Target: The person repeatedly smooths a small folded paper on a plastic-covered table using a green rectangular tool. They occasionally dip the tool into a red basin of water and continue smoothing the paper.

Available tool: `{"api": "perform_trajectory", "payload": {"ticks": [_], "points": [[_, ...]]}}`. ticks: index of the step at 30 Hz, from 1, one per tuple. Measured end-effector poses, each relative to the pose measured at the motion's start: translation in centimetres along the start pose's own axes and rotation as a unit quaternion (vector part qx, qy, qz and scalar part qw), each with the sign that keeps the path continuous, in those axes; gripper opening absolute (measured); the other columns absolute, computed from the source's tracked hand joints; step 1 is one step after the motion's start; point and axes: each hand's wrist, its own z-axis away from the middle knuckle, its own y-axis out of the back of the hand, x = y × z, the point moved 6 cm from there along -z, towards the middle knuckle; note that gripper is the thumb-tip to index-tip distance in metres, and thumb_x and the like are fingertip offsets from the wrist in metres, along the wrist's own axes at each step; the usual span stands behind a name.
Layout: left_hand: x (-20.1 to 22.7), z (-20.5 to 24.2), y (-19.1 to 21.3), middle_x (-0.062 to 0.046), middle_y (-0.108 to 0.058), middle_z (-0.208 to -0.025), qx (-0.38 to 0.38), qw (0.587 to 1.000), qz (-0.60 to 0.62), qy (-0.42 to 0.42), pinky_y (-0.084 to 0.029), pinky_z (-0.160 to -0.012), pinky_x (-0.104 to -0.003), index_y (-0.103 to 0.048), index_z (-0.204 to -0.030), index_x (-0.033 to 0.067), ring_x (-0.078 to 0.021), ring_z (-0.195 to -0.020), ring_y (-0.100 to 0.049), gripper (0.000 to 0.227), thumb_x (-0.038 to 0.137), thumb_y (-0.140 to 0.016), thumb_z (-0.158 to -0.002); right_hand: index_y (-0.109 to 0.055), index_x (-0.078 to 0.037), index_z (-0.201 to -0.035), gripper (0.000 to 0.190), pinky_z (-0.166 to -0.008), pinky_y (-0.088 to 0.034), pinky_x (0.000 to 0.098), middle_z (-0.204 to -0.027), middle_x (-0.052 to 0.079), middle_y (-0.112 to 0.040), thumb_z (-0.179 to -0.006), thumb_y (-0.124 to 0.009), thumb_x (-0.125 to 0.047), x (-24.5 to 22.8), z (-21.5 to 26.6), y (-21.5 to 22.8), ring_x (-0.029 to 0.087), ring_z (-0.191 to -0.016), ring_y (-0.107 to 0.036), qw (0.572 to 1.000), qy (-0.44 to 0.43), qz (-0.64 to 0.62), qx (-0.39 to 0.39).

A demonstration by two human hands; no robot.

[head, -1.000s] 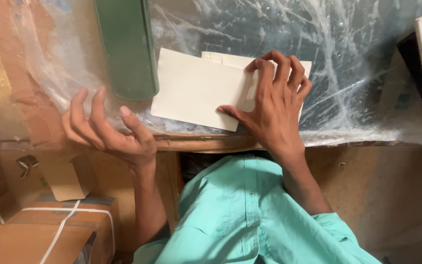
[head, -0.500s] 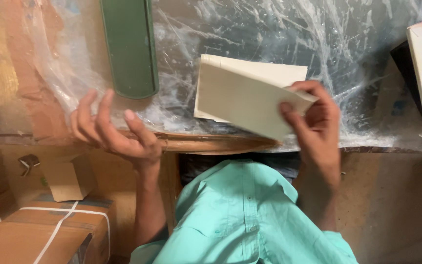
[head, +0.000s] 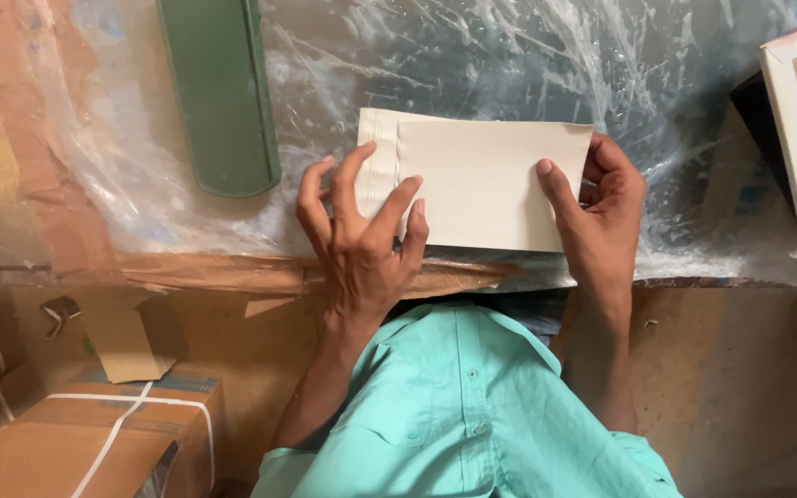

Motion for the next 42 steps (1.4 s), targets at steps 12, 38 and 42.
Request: {"api": "perform_trajectory", "payload": {"ticks": [12,38,42], "points": [[-0.6,0.2,-0.6,-0.011,-0.054,-0.147,-0.008,1.0,-0.028,0.012,-0.038,-0.111,-0.049,-0.082,-0.111,0.0208,-0.0379,-0.141,-0.031,0.018,0.029,-0.071,-0.099,-0.047,0.006,-0.151,0.053,-0.108,-0.053,0.0348,-0.143,0.02,-0.062,-0.106,-0.06,-0.018,-0.3,4.6,0.6,0.024,-0.126,-0.065,0.997,0.006,0.081,0.016],[-4.5,2.4,4.5,-0.01,-0.065,-0.123,0.218,0.974,-0.005,0.061,-0.034,-0.108,-0.047,-0.073,-0.095,0.0054,-0.0291,-0.125,-0.04,0.031,0.02,-0.047,-0.101,-0.074,-0.011,-0.116,0.036,-0.091,-0.056,0.0397,-0.118,0.004,-0.069,-0.086,-0.068,0.009,-5.3,1.7,-9.0,0.027,-0.108,-0.066,0.906,0.259,0.304,-0.142],[-6.5,3.7,4.7,-0.012,-0.062,-0.125,0.273,0.959,0.016,0.07,-0.036,-0.104,-0.044,-0.066,-0.099,0.0043,-0.03,-0.123,-0.037,0.024,0.02,-0.048,-0.104,-0.074,-0.012,-0.115,0.032,-0.084,-0.057,0.0359,-0.124,0.007,-0.067,-0.089,-0.065,0.007,-3.7,0.9,-8.3,0.023,-0.105,-0.068,0.937,0.184,0.244,-0.171]]}}
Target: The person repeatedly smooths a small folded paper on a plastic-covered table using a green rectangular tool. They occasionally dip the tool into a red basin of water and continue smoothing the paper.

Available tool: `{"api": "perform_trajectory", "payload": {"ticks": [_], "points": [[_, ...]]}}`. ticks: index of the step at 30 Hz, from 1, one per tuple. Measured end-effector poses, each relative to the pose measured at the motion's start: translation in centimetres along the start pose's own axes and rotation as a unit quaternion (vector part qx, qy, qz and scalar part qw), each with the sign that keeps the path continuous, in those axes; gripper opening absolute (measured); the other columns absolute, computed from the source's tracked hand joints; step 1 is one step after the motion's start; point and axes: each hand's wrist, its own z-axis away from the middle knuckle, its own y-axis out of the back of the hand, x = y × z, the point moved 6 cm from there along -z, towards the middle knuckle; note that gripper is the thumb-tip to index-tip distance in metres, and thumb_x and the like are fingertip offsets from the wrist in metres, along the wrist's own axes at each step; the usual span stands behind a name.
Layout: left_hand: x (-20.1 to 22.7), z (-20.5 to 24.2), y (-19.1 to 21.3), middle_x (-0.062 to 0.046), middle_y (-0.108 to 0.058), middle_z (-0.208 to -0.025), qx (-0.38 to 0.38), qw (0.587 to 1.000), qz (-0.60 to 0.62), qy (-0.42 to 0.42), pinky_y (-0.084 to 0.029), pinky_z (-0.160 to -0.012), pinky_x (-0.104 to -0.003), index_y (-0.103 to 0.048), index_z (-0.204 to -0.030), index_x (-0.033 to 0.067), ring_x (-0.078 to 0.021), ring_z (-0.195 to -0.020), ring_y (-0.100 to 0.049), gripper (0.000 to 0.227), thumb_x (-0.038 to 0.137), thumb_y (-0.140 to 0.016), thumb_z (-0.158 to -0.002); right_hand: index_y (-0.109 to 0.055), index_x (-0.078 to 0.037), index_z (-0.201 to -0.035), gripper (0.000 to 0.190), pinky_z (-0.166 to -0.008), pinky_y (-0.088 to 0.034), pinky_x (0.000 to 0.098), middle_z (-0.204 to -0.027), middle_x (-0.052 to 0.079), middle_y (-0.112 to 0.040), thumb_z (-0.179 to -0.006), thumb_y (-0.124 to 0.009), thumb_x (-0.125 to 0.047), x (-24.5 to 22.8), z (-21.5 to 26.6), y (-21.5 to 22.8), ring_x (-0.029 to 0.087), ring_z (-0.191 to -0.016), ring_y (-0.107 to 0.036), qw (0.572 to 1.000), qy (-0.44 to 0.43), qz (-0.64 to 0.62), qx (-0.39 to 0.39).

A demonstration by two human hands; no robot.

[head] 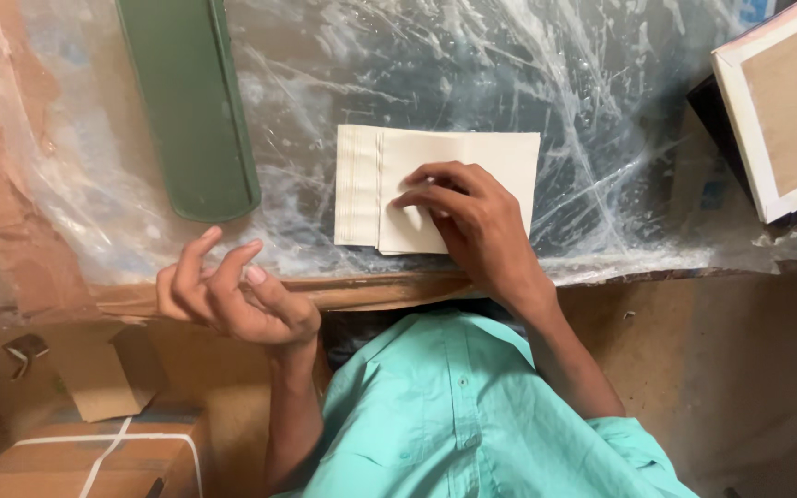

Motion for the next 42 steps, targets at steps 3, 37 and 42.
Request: {"api": "perform_trajectory", "payload": {"ticks": [3,37,42], "points": [[-1.1,0.8,-0.1,-0.012,-0.062,-0.122,0.022,1.0,0.006,0.001,-0.037,-0.1,-0.042,-0.064,-0.102,0.0061,-0.03,-0.119,-0.037,0.02,0.021,-0.05,-0.103,-0.069,-0.008,-0.119,0.026,-0.093,-0.054,0.0346,-0.133,0.011,-0.064,-0.094,-0.069,-0.001,0.9,0.9,0.6,0.022,-0.113,-0.064,0.997,-0.018,-0.06,0.048],[-0.9,0.9,-0.3,-0.013,-0.063,-0.127,0.001,1.0,-0.029,-0.003,-0.031,-0.111,-0.053,-0.066,-0.113,0.0042,-0.0328,-0.128,-0.039,0.027,0.023,-0.048,-0.105,-0.049,0.002,-0.144,0.044,-0.122,-0.047,0.0384,-0.142,0.015,-0.055,-0.115,-0.059,-0.029,4.4,4.6,1.1,0.022,-0.132,-0.057,0.907,-0.067,-0.381,0.166],[-0.7,0.8,-0.3,-0.014,-0.062,-0.128,0.002,1.0,-0.031,-0.006,-0.032,-0.11,-0.052,-0.065,-0.114,0.0041,-0.0345,-0.127,-0.038,0.027,0.023,-0.048,-0.106,-0.047,-0.004,-0.144,0.046,-0.121,-0.047,0.0381,-0.15,0.012,-0.051,-0.109,-0.064,-0.031,0.6,5.4,3.9,0.021,-0.137,-0.056,0.91,-0.01,-0.321,0.262]]}}
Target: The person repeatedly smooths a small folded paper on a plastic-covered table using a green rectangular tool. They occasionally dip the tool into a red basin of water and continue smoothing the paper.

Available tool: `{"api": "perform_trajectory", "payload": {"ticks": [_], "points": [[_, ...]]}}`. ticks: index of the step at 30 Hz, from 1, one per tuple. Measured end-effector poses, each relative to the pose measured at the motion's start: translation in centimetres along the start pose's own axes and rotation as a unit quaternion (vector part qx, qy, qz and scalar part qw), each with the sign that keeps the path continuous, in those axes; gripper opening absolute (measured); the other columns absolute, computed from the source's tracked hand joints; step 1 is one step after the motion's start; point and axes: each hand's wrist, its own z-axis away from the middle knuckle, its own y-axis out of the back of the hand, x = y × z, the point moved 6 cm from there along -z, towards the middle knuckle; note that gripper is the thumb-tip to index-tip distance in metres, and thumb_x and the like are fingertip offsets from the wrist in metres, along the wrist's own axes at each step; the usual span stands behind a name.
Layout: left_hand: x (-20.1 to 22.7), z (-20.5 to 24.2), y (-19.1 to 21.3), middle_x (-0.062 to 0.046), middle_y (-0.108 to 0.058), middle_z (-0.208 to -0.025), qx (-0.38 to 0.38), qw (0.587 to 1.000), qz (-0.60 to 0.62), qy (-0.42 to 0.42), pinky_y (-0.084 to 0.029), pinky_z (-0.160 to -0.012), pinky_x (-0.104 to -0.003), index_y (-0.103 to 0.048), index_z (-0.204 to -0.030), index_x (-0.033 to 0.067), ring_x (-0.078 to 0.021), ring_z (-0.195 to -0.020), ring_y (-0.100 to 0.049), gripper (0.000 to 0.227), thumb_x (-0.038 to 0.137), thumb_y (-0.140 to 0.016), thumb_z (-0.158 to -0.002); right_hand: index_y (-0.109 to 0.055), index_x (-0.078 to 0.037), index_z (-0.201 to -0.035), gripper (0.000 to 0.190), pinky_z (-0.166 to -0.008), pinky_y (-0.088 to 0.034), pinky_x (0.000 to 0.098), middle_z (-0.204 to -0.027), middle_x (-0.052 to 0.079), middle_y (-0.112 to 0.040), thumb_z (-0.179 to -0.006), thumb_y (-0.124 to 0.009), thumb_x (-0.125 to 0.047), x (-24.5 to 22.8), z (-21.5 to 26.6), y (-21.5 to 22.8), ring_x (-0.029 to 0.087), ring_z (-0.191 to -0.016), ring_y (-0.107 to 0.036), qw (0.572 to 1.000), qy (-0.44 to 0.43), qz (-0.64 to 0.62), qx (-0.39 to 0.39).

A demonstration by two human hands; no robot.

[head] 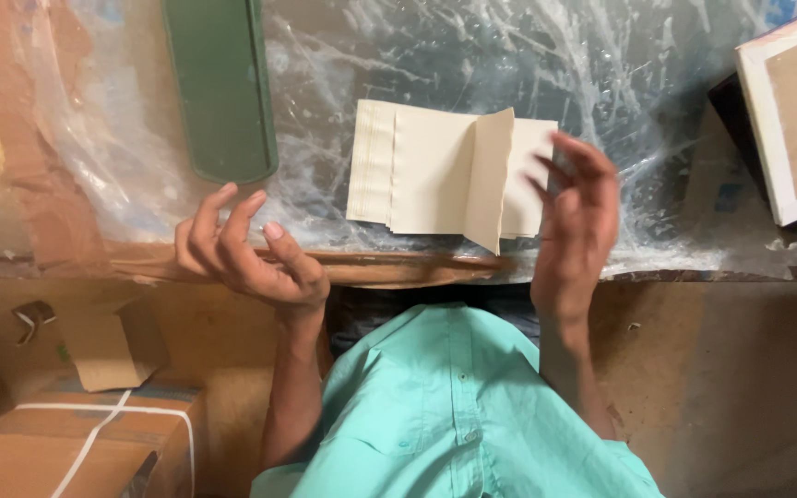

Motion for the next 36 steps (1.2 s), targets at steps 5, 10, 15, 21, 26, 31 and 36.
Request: {"api": "perform_trajectory", "payload": {"ticks": [5,10,15,21,26,31,36], "points": [[0.4,0.9,-0.1,-0.014,-0.063,-0.127,-0.018,0.999,-0.017,-0.027,-0.034,-0.113,-0.054,-0.065,-0.117,0.004,-0.0351,-0.126,-0.038,0.027,0.024,-0.051,-0.107,-0.07,-0.008,-0.115,0.013,-0.106,-0.058,0.036,-0.117,0.007,-0.074,-0.102,-0.068,-0.005,-5.4,1.3,-3.1,0.019,-0.121,-0.069,0.909,0.153,0.325,-0.209],[2.0,-0.8,0.3,-0.012,-0.068,-0.117,0.011,0.998,-0.013,-0.061,-0.036,-0.109,-0.052,-0.065,-0.114,0.0059,-0.0326,-0.123,-0.041,0.027,0.028,-0.053,-0.103,-0.072,-0.01,-0.121,0.026,-0.105,-0.05,0.0445,-0.113,0.005,-0.074,-0.096,-0.073,-0.007,-5.2,-0.6,-1.9,0.03,-0.128,-0.061,0.83,0.089,0.525,-0.165],[7.0,-0.7,-1.9,-0.004,-0.076,-0.112,-0.207,0.962,0.059,-0.168,-0.033,-0.103,-0.049,-0.062,-0.134,0.009,-0.0275,-0.117,-0.053,0.05,0.047,-0.057,-0.103,-0.068,-0.012,-0.126,0.037,-0.112,-0.035,0.0503,-0.116,0.001,-0.073,-0.091,-0.078,-0.016,-3.8,-0.6,-1.2,0.032,-0.133,-0.053,0.79,0.074,0.596,-0.124],[9.2,-1.7,-4.8,0.0,-0.072,-0.091,-0.332,0.933,0.007,-0.135,-0.034,-0.099,-0.049,-0.063,-0.142,0.0103,-0.0247,-0.104,-0.053,0.05,0.043,-0.061,-0.105,-0.056,0.0,-0.14,0.07,-0.107,-0.036,0.0503,-0.123,0.014,-0.064,-0.082,-0.083,-0.029,-1.5,-0.5,-2.3,0.034,-0.122,-0.053,0.797,0.058,0.583,-0.146],[8.8,-1.8,-4.7,0.0,-0.069,-0.086,-0.346,0.931,0.017,-0.117,-0.036,-0.091,-0.044,-0.066,-0.138,0.0122,-0.0252,-0.099,-0.05,0.044,0.04,-0.062,-0.104,-0.06,-0.005,-0.133,0.047,-0.085,-0.052,0.0437,-0.117,0.016,-0.069,-0.087,-0.07,-0.011,-1.9,-0.9,-2.0,0.033,-0.098,-0.066,0.796,0.032,0.576,-0.182],[9.2,-1.3,-4.7,-0.001,-0.071,-0.094,-0.322,0.939,0.032,-0.114,-0.037,-0.088,-0.044,-0.065,-0.138,0.0117,-0.0264,-0.1,-0.05,0.042,0.038,-0.059,-0.105,-0.061,-0.007,-0.129,0.034,-0.073,-0.058,0.0394,-0.103,0.016,-0.074,-0.095,-0.065,-0.014,-6.5,-3.9,0.1,0.031,-0.086,-0.073,0.827,0.068,0.521,-0.198],[8.6,-0.1,-4.4,-0.003,-0.071,-0.096,-0.313,0.944,0.04,-0.098,-0.038,-0.087,-0.045,-0.068,-0.134,0.0106,-0.0278,-0.101,-0.053,0.04,0.035,-0.06,-0.103,-0.067,-0.016,-0.124,0.038,-0.058,-0.054,0.0396,-0.082,0.012,-0.077,-0.09,-0.071,-0.035,-5.2,-7.2,1.7,0.028,-0.068,-0.074,0.737,-0.108,0.526,-0.411]]}}
